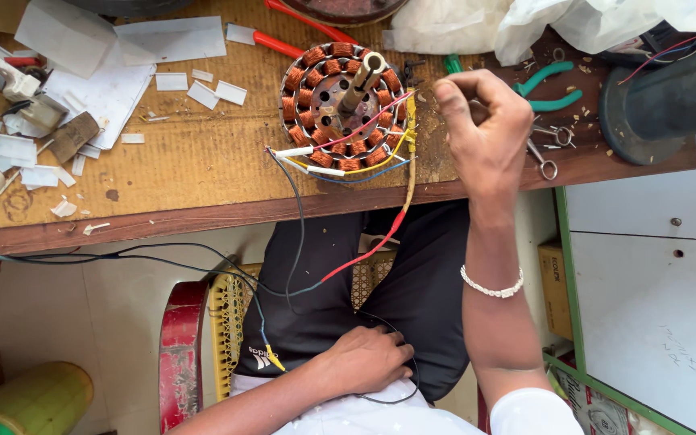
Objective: The person sits at a workbench and uses a soldering iron to solder wires to a motor stator. They use pliers to strip and adjust wires, then wrap connections with yellow tape. The person occasionally repositions the stator and handles multiple colored wires during the process.
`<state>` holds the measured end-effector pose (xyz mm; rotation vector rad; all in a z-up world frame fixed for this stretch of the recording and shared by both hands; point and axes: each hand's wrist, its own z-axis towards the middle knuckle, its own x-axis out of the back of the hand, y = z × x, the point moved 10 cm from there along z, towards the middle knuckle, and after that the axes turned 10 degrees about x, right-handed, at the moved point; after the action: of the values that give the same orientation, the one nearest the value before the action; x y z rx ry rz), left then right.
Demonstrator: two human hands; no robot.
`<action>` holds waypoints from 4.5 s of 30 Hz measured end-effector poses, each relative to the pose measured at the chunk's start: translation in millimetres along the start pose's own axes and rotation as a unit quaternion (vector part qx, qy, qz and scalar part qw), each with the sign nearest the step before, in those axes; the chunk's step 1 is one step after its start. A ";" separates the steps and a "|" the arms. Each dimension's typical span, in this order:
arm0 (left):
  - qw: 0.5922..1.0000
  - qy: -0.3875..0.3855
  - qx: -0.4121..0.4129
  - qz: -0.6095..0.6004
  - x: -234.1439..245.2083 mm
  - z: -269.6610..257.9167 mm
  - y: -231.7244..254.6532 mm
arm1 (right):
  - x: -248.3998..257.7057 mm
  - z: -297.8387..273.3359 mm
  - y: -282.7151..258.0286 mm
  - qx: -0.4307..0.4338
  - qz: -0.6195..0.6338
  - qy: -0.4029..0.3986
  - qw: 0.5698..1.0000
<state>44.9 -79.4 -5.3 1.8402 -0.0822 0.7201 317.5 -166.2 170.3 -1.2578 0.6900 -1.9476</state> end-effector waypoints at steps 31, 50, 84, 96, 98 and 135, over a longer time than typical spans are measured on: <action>0.998 -0.027 0.019 -0.055 6.1 1.4 -11.4 | -19.9 9.7 -9.3 0.232 -0.061 -0.096 0.966; 0.994 -0.036 0.021 -0.097 12.6 5.5 -17.5 | -14.0 11.3 -19.1 0.318 -0.056 -0.103 0.941; 0.997 0.021 -0.062 0.034 84.2 -31.1 42.8 | -14.5 -16.0 15.4 0.057 -0.228 -0.058 0.970; 0.851 0.481 0.086 0.192 309.0 -84.2 53.1 | 10.7 -37.9 65.6 -0.094 0.180 0.056 0.978; 0.850 0.488 0.064 0.188 314.6 -73.0 55.2 | 10.5 -45.3 78.9 -0.122 0.364 0.097 0.918; 0.789 0.528 0.216 0.227 326.6 18.8 11.0 | -6.3 -38.9 43.9 -0.032 0.123 0.090 0.988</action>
<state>314.2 -8.6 166.8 1.5636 0.4217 2.1704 295.4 -185.6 119.2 -0.9882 0.9580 -1.8603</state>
